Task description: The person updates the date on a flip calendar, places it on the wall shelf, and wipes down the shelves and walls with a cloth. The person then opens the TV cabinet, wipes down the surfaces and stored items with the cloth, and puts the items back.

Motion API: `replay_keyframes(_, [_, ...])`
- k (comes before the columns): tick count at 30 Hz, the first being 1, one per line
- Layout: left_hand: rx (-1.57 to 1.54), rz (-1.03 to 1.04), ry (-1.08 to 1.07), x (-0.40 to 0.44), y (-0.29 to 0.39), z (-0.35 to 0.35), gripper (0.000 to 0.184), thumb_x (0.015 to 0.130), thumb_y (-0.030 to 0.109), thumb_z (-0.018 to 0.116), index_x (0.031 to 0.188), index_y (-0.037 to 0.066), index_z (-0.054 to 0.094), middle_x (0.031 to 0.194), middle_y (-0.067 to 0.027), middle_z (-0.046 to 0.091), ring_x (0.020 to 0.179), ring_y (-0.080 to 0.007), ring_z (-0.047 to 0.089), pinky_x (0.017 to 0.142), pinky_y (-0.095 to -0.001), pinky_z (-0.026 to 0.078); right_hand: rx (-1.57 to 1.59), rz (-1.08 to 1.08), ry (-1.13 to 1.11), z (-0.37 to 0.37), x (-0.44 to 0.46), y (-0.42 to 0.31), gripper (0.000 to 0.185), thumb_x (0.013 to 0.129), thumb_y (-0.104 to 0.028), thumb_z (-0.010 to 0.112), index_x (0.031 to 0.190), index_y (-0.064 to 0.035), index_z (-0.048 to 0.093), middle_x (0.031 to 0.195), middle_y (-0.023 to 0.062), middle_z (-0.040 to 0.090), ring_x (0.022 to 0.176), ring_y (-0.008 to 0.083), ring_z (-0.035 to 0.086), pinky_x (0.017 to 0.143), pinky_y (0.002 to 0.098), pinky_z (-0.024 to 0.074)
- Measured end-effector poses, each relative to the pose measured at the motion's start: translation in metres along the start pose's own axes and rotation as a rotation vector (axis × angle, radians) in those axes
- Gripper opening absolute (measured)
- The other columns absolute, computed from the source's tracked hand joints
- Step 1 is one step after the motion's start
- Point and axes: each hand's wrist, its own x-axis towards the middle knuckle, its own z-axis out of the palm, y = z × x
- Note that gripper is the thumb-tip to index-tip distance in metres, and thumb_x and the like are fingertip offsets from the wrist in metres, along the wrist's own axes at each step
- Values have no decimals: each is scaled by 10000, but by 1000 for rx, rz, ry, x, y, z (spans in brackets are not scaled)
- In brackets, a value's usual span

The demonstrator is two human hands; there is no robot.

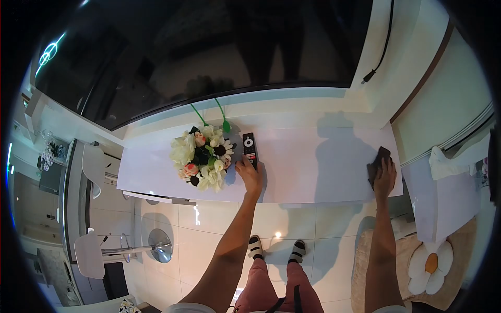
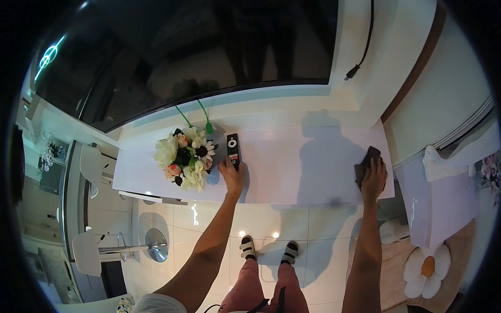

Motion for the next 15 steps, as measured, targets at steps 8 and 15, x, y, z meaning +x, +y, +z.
replay_keyframes(8, [-4,33,-73,5,-19,-8,644,745,159,673,1263,-115,404,1095,-336,458,1013,-444,430,923,-508,334,27,-102,300,5,-56,-51,376,888,-214,494,1235,-72,521,1280,179,483,1210,357,419,1009,486,323])
replay_keyframes(15, [58,53,-137,5,-30,0,684,758,219,682,1290,-93,386,1183,-328,423,1077,-448,406,958,-506,319,323,-492,-231,-1,-102,-253,526,727,-221,651,1208,-52,525,1308,177,446,1232,376,375,1032,490,283])
